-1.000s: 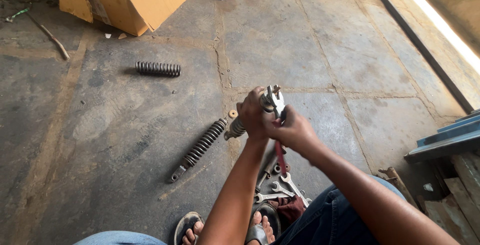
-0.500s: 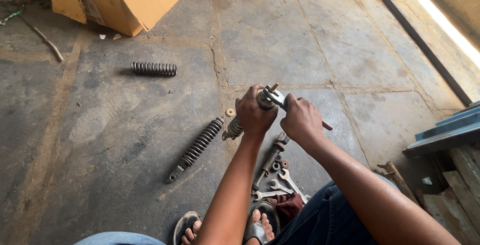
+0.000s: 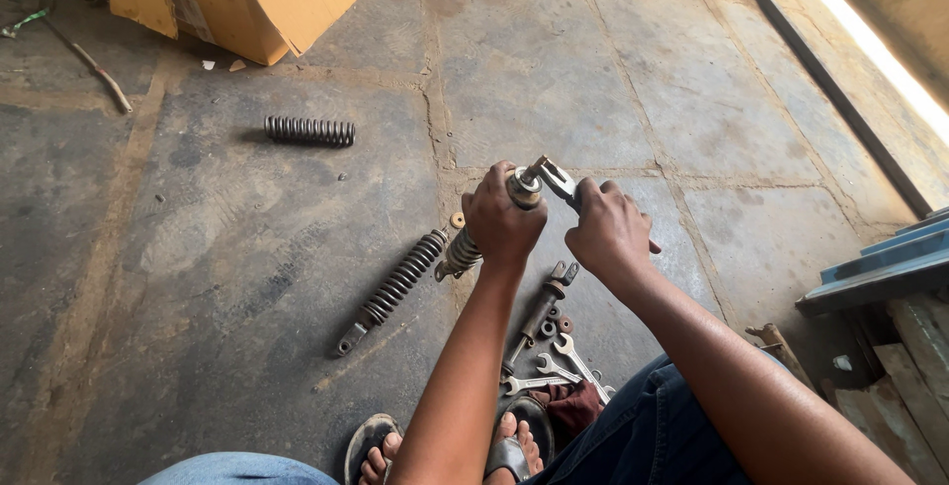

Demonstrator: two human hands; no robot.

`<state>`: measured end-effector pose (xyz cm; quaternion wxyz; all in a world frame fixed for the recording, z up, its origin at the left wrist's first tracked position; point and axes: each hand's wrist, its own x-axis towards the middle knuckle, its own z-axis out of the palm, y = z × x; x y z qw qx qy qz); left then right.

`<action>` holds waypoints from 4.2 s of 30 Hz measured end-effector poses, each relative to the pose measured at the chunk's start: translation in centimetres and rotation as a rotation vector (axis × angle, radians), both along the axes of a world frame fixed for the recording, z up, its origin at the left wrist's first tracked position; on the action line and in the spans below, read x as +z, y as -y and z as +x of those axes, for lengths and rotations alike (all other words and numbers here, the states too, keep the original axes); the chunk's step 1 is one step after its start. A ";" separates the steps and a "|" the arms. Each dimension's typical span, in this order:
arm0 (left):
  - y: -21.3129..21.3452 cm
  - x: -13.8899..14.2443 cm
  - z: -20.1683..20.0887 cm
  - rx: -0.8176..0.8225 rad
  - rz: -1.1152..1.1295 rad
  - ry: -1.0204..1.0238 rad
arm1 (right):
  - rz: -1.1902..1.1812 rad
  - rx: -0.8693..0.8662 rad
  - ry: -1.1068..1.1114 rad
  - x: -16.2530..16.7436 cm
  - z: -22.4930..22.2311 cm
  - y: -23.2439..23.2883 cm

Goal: The person sits on the floor of a repair workshop and works on motorcycle shock absorbers. They use pliers and combination wrenches to loosen and remove nuts from the shock absorber shafts, separate the coil springs from the damper units, and handle the springs and mounting hardware.

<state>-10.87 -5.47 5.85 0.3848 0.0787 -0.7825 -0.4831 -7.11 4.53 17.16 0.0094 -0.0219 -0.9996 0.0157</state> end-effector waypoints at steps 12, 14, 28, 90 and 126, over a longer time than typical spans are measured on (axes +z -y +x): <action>0.4 0.3 0.0 0.010 -0.006 -0.002 | 0.061 0.028 0.032 -0.1 -0.1 0.0; 0.4 0.4 0.0 -0.009 0.012 0.007 | 0.063 0.059 0.003 -0.3 -0.2 -0.1; 1.8 0.0 -0.9 -0.179 -0.060 0.035 | -0.012 0.245 -0.143 -1.2 -2.5 -2.3; 1.2 4.8 0.3 -0.131 -0.029 -0.118 | -0.188 0.246 -0.265 1.0 -2.1 -2.1; 5.0 8.1 -0.9 -1.046 0.115 0.349 | -0.161 0.604 -0.246 2.3 -3.4 -6.1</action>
